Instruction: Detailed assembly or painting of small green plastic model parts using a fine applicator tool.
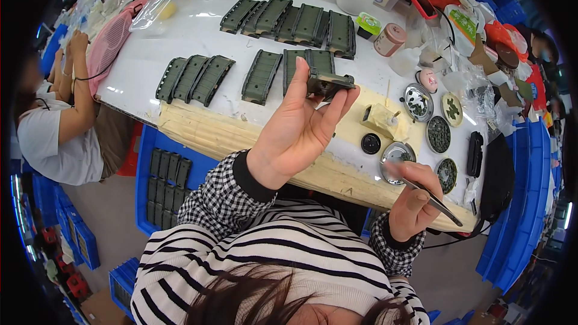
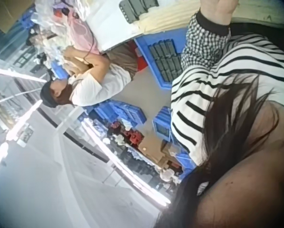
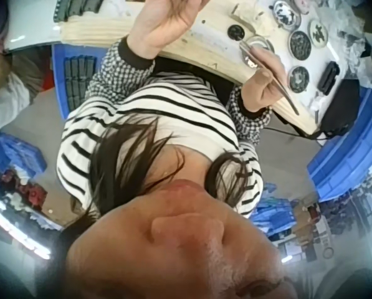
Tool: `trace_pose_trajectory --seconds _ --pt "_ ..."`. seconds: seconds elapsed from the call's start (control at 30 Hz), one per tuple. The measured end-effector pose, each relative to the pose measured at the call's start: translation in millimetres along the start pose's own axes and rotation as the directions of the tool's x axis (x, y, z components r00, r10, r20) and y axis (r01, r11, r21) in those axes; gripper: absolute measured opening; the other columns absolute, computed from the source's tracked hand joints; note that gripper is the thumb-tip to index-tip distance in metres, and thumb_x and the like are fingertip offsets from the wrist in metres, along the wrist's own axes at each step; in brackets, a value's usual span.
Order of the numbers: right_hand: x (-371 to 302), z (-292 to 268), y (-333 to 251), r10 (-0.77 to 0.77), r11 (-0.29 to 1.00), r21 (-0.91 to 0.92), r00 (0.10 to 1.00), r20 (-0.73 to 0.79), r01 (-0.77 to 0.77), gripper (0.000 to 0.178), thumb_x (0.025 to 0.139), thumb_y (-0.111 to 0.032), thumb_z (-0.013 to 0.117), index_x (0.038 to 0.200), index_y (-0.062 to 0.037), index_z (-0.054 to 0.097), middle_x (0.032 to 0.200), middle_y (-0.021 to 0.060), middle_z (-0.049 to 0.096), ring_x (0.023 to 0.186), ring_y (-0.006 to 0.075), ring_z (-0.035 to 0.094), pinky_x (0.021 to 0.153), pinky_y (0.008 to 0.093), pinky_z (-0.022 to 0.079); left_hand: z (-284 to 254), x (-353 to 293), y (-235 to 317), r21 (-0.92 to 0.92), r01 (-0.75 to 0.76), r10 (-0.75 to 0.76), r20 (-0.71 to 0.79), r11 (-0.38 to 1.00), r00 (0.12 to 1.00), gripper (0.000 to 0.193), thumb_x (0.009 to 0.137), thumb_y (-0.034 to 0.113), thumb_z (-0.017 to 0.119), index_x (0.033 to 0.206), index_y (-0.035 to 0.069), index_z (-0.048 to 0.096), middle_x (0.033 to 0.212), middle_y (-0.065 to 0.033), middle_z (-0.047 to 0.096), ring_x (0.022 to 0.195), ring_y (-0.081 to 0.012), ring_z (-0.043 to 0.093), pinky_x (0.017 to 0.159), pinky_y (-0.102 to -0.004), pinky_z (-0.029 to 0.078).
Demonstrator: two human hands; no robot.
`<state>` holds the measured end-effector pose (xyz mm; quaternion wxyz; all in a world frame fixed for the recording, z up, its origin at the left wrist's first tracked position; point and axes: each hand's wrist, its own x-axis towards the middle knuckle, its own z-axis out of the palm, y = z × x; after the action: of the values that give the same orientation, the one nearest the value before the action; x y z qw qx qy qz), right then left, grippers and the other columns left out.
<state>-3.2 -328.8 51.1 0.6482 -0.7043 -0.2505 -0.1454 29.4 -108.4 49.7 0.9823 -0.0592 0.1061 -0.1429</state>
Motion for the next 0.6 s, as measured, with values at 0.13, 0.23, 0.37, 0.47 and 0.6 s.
trace_pose_trajectory --seconds 0.13,0.23,0.37,0.47,0.6 --pt "0 2 -2 0.011 1.000 0.008 1.000 0.008 -0.011 0.039 0.098 -0.031 0.050 0.099 0.0055 0.064 0.094 0.0185 0.069 0.084 0.0236 0.066 0.080 0.0322 0.051 1 -1 -2 0.002 0.005 -0.005 -0.008 1.000 1.000 0.045 0.090 0.034 0.063 0.119 0.002 0.055 0.118 -0.0109 0.055 0.116 -0.0249 0.053 0.092 -0.0251 0.056" --pt "2 0 0 -0.049 0.998 -0.031 0.998 0.029 0.050 0.034 0.097 -0.026 0.053 0.099 0.0058 0.065 0.094 0.0178 0.069 0.084 0.0239 0.065 0.079 0.0315 0.050 -1 -1 -4 0.034 0.010 -0.009 -0.018 0.999 1.000 0.043 0.092 0.037 0.060 0.118 0.003 0.055 0.118 -0.0119 0.056 0.116 -0.0261 0.054 0.093 -0.0266 0.056" --pt "4 -21 6 -0.031 0.982 -0.188 0.999 0.010 0.032 0.024 0.093 -0.016 0.057 0.098 0.0049 0.067 0.093 0.0162 0.068 0.084 0.0238 0.063 0.077 0.0303 0.049 -7 -15 -13 0.387 -0.073 0.096 -0.042 0.919 0.994 0.041 0.098 0.038 0.050 0.123 0.005 0.051 0.121 -0.0171 0.056 0.119 -0.0301 0.054 0.095 -0.0315 0.055" --pt "-2 -41 15 0.190 0.936 -0.298 0.981 -0.027 -0.190 0.012 0.088 -0.005 0.061 0.095 0.0018 0.068 0.083 0.0120 0.066 0.077 0.0206 0.060 0.070 0.0302 0.046 -7 -26 -19 0.677 -0.067 0.115 -0.027 0.733 0.993 0.045 0.101 0.019 0.042 0.143 0.012 0.027 0.130 -0.0245 0.050 0.124 -0.0342 0.051 0.100 -0.0402 0.050" --pt "-7 -50 32 0.204 0.853 -0.494 0.979 0.013 -0.171 0.009 0.087 -0.008 0.064 0.091 -0.0018 0.068 0.079 0.0089 0.064 0.074 0.0234 0.055 0.068 0.0318 0.042 -19 -30 -21 0.767 -0.037 0.097 -0.032 0.641 0.995 0.055 0.096 0.003 0.047 0.145 0.011 0.025 0.130 -0.0234 0.051 0.124 -0.0339 0.051 0.097 -0.0424 0.050"
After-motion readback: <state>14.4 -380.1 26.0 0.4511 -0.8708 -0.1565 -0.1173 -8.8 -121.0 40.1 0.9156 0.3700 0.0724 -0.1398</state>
